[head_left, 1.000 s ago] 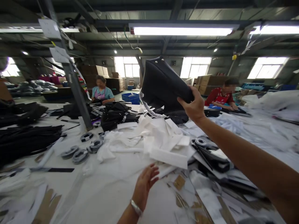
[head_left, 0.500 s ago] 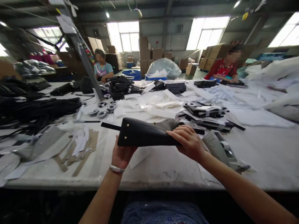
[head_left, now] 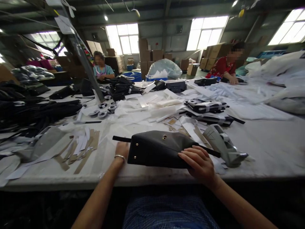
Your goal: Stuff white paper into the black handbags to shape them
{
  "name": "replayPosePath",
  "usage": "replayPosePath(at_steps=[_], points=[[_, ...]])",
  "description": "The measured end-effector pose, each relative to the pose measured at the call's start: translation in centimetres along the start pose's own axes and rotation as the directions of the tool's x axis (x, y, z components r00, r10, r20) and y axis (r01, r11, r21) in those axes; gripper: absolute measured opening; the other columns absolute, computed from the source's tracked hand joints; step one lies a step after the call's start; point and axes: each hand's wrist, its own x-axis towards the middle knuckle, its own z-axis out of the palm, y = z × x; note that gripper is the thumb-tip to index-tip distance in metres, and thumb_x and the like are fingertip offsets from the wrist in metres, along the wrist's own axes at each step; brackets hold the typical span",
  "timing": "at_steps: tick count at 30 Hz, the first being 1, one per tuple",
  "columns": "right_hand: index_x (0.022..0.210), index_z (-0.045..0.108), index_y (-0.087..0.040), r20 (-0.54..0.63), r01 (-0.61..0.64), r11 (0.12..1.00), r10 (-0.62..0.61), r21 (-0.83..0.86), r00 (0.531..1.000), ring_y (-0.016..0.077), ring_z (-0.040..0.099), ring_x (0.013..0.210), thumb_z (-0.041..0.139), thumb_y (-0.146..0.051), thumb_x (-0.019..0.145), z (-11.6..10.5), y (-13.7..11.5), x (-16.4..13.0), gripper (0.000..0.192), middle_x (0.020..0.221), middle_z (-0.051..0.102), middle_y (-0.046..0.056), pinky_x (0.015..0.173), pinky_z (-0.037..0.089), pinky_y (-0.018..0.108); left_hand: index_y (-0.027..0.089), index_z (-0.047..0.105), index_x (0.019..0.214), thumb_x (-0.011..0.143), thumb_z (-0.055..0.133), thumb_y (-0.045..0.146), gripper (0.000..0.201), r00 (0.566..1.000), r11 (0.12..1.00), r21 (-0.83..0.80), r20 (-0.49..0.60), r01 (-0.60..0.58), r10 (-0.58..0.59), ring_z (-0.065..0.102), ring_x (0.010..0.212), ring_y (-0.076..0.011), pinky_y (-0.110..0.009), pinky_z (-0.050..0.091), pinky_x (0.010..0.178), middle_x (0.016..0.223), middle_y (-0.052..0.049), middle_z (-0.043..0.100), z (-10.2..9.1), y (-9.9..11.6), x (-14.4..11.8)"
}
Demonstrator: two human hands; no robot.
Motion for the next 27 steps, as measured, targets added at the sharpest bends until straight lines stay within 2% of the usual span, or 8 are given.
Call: replayPosePath(at_steps=[3, 6, 9, 12, 16, 18, 21, 27], points=[[0.148, 0.044, -0.029, 0.161, -0.085, 0.995, 0.093, -0.058, 0.983, 0.0221, 0.061, 0.119, 0.048, -0.004, 0.091, 0.9, -1.4, -2.9, 0.063, 0.127, 0.068, 0.004, 0.111, 0.042, 0.046, 0.014, 0.061, 0.123, 0.094, 0.054, 0.039, 0.038, 0.982, 0.981, -0.165, -0.140, 0.106, -0.130, 0.060, 0.119, -0.0271, -0.053, 0.044, 0.105, 0.127, -0.015, 0.064, -2.6, -1.1, 2.7], [0.153, 0.034, -0.026, 0.379, -0.178, 0.979, 0.201, -0.096, 0.903, 0.0263, 0.052, 0.132, 0.049, -0.007, 0.090, 1.8, -2.6, -4.9, 0.068, 0.144, 0.056, 0.007, 0.117, 0.035, 0.052, 0.014, 0.062, 0.126, 0.095, 0.047, 0.040, 0.043, 0.969, 0.960, -0.262, -0.197, 0.097, -0.151, 0.063, 0.116, -0.0267, -0.045, 0.047, 0.104, 0.124, -0.015, 0.067, -5.4, 0.3, 1.5], [0.153, 0.036, -0.023, 0.470, -0.202, 0.978, 0.204, -0.055, 0.859, 0.0315, 0.045, 0.138, 0.060, -0.020, 0.090, 1.8, -2.7, -4.6, 0.067, 0.150, 0.048, 0.011, 0.119, 0.026, 0.060, 0.026, 0.068, 0.121, 0.091, 0.055, 0.049, 0.040, 0.987, 0.956, -0.293, -0.161, -0.020, -0.029, 0.061, 0.119, -0.0249, -0.039, 0.042, 0.109, 0.123, -0.005, 0.070, -7.9, 4.1, -2.1], [0.151, 0.039, -0.024, 0.475, -0.165, 0.986, 0.162, -0.036, 0.865, 0.0336, 0.038, 0.142, 0.068, -0.031, 0.089, 1.2, -1.5, -2.5, 0.069, 0.153, 0.043, 0.012, 0.119, 0.017, 0.065, 0.028, 0.069, 0.121, 0.086, 0.064, 0.048, 0.040, 0.963, 0.916, -0.338, 0.079, -0.217, 0.258, 0.058, 0.123, -0.0278, -0.041, 0.036, 0.115, 0.127, -0.004, 0.068, -8.9, 8.5, -5.5], [0.152, 0.037, -0.022, 0.587, -0.108, 0.994, 0.082, 0.010, 0.806, 0.0350, 0.023, 0.148, 0.077, -0.038, 0.081, 1.2, 1.0, 0.1, 0.083, 0.159, 0.032, 0.014, 0.119, 0.020, 0.061, 0.032, 0.056, 0.137, 0.074, 0.078, 0.049, 0.069, 0.818, 0.867, -0.342, 0.329, -0.362, 0.472, 0.045, 0.138, -0.0335, -0.052, 0.023, 0.120, 0.146, -0.006, 0.054, -6.3, 11.3, -8.2], [0.153, 0.035, -0.022, 0.638, -0.093, 0.995, 0.041, 0.047, 0.769, 0.0348, 0.024, 0.148, 0.079, -0.039, 0.078, 1.5, 1.7, 0.4, 0.088, 0.159, 0.032, 0.014, 0.118, 0.026, 0.058, 0.034, 0.051, 0.141, 0.067, 0.083, 0.047, 0.082, 0.787, 0.868, -0.292, 0.376, -0.401, 0.489, 0.034, 0.144, -0.0374, -0.059, 0.016, 0.120, 0.153, -0.008, 0.044, -4.3, 11.1, -9.1], [0.152, 0.035, -0.024, 0.655, -0.082, 0.994, 0.019, 0.066, 0.756, 0.0335, 0.037, 0.143, 0.075, -0.035, 0.083, 2.1, 1.7, -0.3, 0.081, 0.154, 0.043, 0.012, 0.114, 0.033, 0.058, 0.038, 0.049, 0.142, 0.076, 0.078, 0.035, 0.072, 0.790, 0.885, -0.201, 0.399, -0.420, 0.466, 0.033, 0.144, -0.0374, -0.062, 0.015, 0.119, 0.154, -0.007, 0.043, -2.0, 9.8, -10.0], [0.143, 0.050, -0.029, 0.519, -0.064, 0.997, 0.082, -0.053, 0.851, 0.0283, 0.054, 0.130, 0.049, -0.013, 0.098, 5.0, 0.4, -4.0, 0.048, 0.139, 0.060, 0.005, 0.110, 0.041, 0.053, 0.042, 0.059, 0.131, 0.093, 0.049, 0.020, 0.046, 0.834, 0.876, -0.334, 0.315, -0.349, 0.452, 0.043, 0.139, -0.0314, -0.057, 0.018, 0.121, 0.143, 0.000, 0.055, 0.4, 7.1, -10.8]])
